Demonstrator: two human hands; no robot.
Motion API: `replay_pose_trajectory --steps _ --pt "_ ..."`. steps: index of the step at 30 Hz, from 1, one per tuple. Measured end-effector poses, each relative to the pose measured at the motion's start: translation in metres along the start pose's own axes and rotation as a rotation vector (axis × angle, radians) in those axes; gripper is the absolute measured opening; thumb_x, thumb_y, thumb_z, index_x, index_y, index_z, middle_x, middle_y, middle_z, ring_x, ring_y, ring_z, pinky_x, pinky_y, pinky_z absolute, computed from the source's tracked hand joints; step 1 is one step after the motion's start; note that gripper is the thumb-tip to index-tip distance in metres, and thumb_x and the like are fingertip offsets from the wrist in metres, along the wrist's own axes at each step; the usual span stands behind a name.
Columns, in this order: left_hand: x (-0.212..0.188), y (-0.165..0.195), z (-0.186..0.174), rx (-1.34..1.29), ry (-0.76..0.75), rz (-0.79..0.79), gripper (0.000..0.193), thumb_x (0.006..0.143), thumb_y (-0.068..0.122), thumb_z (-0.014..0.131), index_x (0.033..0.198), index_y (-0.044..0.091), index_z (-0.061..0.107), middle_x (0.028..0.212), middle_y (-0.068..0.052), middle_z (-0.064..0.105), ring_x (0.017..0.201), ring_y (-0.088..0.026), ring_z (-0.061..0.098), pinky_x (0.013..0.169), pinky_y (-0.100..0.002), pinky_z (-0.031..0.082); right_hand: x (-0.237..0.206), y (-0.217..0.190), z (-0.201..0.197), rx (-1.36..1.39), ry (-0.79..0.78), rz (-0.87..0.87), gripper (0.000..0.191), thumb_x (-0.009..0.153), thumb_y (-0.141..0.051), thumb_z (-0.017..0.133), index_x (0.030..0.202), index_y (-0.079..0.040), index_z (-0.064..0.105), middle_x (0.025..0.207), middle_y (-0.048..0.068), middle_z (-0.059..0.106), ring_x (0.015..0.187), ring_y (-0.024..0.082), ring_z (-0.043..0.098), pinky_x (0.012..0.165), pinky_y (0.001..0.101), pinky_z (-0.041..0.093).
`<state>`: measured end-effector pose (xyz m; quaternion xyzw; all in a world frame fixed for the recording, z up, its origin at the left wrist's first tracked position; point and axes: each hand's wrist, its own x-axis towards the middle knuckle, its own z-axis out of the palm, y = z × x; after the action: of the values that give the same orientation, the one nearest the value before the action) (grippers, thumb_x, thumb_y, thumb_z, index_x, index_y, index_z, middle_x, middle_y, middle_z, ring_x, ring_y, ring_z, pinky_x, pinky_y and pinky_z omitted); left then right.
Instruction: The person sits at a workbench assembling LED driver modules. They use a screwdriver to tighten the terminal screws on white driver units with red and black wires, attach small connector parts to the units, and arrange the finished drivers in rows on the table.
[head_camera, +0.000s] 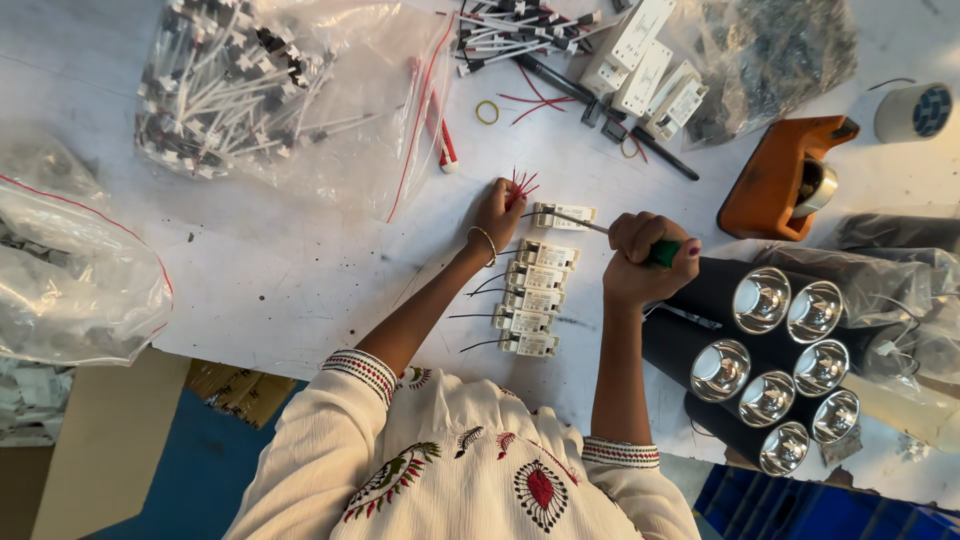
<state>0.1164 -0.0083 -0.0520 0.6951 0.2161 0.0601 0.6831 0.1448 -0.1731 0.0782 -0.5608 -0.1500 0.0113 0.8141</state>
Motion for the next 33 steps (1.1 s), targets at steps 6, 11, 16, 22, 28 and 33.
replay_pose_trajectory --steps 6,11,16,22,28,33 --pt "-0.002 -0.006 0.0 -0.171 -0.016 -0.055 0.016 0.088 0.014 0.072 0.095 0.003 0.064 0.083 -0.004 0.072 0.074 -0.009 0.066 0.069 -0.028 0.054 0.002 0.005 0.007 -0.091 -0.065 -0.049 0.066 0.105 -0.053 0.04 0.059 -0.007 0.034 0.052 0.002 0.027 0.048 0.015 0.024 0.045 0.0317 0.021" --pt "-0.006 -0.012 0.0 -0.165 -0.108 -0.097 0.013 0.087 0.012 0.074 0.097 0.005 0.071 0.077 -0.001 0.063 0.069 -0.006 0.054 0.063 -0.024 0.047 0.004 0.007 0.011 -0.113 -0.081 -0.052 0.063 0.104 -0.05 0.04 0.059 -0.006 0.034 0.053 0.004 0.028 0.049 0.016 0.025 0.045 0.0313 0.021" --pt "-0.01 -0.015 0.004 -0.101 -0.101 -0.054 0.011 0.085 0.015 0.075 0.094 0.008 0.074 0.082 -0.001 0.074 0.073 -0.005 0.062 0.066 -0.023 0.051 0.005 0.009 0.01 -0.111 -0.097 -0.044 0.062 0.104 -0.049 0.04 0.059 -0.005 0.034 0.053 0.004 0.029 0.049 0.016 0.025 0.045 0.0309 0.021" --pt "-0.012 -0.014 0.006 -0.02 -0.095 -0.087 0.012 0.085 0.018 0.076 0.093 0.009 0.074 0.083 -0.004 0.077 0.069 -0.009 0.065 0.065 -0.026 0.053 0.004 0.01 0.01 -0.115 -0.104 -0.034 0.063 0.104 -0.049 0.04 0.059 -0.005 0.034 0.053 0.004 0.029 0.048 0.016 0.026 0.044 0.031 0.022" --pt "-0.013 -0.015 0.007 0.022 -0.076 -0.111 0.014 0.084 0.021 0.075 0.093 0.01 0.073 0.078 -0.005 0.075 0.063 -0.01 0.064 0.061 -0.027 0.051 0.004 0.012 0.012 -0.154 -0.107 -0.042 0.062 0.103 -0.048 0.04 0.059 -0.005 0.034 0.052 0.005 0.029 0.048 0.016 0.025 0.044 0.03 0.021" --pt "-0.013 -0.015 0.008 0.072 -0.053 -0.093 0.015 0.082 0.024 0.076 0.092 0.012 0.074 0.075 -0.003 0.074 0.059 -0.008 0.065 0.057 -0.026 0.05 0.006 0.015 0.017 -0.203 -0.105 -0.069 0.063 0.102 -0.047 0.04 0.056 -0.005 0.034 0.05 0.004 0.03 0.044 0.016 0.027 0.045 0.0315 0.022"
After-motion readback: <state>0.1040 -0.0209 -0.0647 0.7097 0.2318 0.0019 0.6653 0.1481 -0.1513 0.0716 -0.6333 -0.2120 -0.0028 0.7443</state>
